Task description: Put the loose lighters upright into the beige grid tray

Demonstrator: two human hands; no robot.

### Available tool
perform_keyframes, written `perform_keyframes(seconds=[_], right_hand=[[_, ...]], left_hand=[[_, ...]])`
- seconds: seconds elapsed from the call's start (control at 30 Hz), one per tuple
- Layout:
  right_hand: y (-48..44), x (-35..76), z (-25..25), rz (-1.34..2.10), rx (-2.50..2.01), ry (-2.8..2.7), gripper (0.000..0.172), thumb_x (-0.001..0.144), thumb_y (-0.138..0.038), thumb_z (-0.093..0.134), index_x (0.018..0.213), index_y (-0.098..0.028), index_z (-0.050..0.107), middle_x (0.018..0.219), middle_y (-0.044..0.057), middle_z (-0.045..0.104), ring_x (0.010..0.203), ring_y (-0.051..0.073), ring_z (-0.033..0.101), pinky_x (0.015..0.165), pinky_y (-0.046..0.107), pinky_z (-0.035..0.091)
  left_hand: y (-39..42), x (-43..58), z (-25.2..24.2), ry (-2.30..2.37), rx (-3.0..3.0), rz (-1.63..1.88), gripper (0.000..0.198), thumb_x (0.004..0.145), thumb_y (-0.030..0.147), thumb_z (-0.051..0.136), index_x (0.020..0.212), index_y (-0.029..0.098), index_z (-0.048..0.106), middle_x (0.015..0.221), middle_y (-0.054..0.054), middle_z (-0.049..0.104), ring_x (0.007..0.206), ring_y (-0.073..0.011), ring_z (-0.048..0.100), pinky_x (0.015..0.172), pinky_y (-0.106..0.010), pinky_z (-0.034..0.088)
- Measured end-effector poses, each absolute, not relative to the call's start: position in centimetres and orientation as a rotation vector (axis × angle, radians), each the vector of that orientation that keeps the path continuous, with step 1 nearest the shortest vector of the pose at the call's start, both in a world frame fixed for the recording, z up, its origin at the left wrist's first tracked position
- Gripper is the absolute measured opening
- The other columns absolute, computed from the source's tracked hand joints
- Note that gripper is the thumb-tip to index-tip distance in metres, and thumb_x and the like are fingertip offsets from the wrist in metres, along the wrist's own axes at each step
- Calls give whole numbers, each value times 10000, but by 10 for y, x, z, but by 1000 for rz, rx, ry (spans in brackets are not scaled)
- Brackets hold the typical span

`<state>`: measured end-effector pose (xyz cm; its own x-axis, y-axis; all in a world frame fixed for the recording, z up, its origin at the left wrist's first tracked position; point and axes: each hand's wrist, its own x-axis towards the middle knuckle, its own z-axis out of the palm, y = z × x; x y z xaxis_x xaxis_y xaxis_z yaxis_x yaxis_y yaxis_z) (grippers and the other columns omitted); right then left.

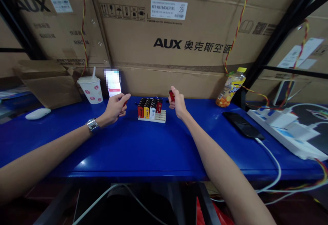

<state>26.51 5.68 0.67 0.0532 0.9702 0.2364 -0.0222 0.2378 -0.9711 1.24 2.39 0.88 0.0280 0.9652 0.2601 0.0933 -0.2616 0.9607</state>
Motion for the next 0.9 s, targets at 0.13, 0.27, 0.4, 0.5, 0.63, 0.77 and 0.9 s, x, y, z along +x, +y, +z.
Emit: perform_keyframes(seconds=[0.13, 0.27, 0.4, 0.5, 0.63, 0.77, 0.9], right_hand=[[55, 262, 9, 1033, -1105, -1188, 570, 823, -740, 313, 521, -257, 297, 341, -81, 187, 303, 74, 164, 338, 248, 176], [54, 258, 11, 1034, -1087, -1105, 575, 858, -719, 175, 532, -261, 297, 331, -65, 197, 287, 84, 171, 315, 251, 186], [52, 255, 12, 1009, -1073, -1089, 562, 862, -708, 175, 550, -259, 307, 335, -64, 208, 291, 83, 171, 309, 244, 186], [50, 255, 12, 1005, -1082, -1078, 538, 875, -678, 192, 557, -258, 304, 341, -64, 217, 295, 82, 165, 311, 244, 188], [49, 254, 13, 1021, -1079, -1061, 525, 891, -646, 207, 552, -256, 306, 338, -63, 221, 294, 82, 171, 310, 240, 187], [48, 253, 13, 1032, -1079, -1040, 516, 909, -609, 223, 547, -253, 317, 339, -66, 217, 294, 81, 178, 304, 233, 188], [48, 253, 12, 992, -1090, -1020, 531, 909, -634, 241, 552, -250, 327, 337, -71, 220, 289, 78, 180, 299, 232, 191]], left_hand=[[25, 13, 6, 1173, 1479, 1359, 411, 797, 406, 646, 650, 237, 301, 438, 106, 240, 337, -39, 240, 300, -192, 205], [27, 12, 2, 1237, 1578, 1378, 324, 770, 332, 657, 646, 225, 378, 475, 86, 305, 333, -38, 299, 290, -204, 247], [29, 11, -1, 1281, 1653, 1386, 277, 754, 311, 659, 654, 219, 418, 497, 74, 362, 327, -45, 352, 294, -217, 294], [29, 11, -1, 1293, 1678, 1375, 271, 761, 319, 654, 663, 218, 423, 500, 68, 387, 328, -50, 368, 302, -221, 297], [30, 10, -1, 1309, 1707, 1371, 266, 767, 322, 650, 671, 218, 424, 501, 64, 408, 323, -57, 389, 306, -221, 291], [31, 9, -3, 1306, 1716, 1380, 256, 771, 317, 649, 678, 215, 433, 504, 64, 420, 313, -60, 407, 298, -211, 280], [31, 10, -3, 1302, 1703, 1396, 286, 774, 322, 666, 677, 215, 419, 476, 79, 395, 301, -57, 395, 284, -195, 263]])
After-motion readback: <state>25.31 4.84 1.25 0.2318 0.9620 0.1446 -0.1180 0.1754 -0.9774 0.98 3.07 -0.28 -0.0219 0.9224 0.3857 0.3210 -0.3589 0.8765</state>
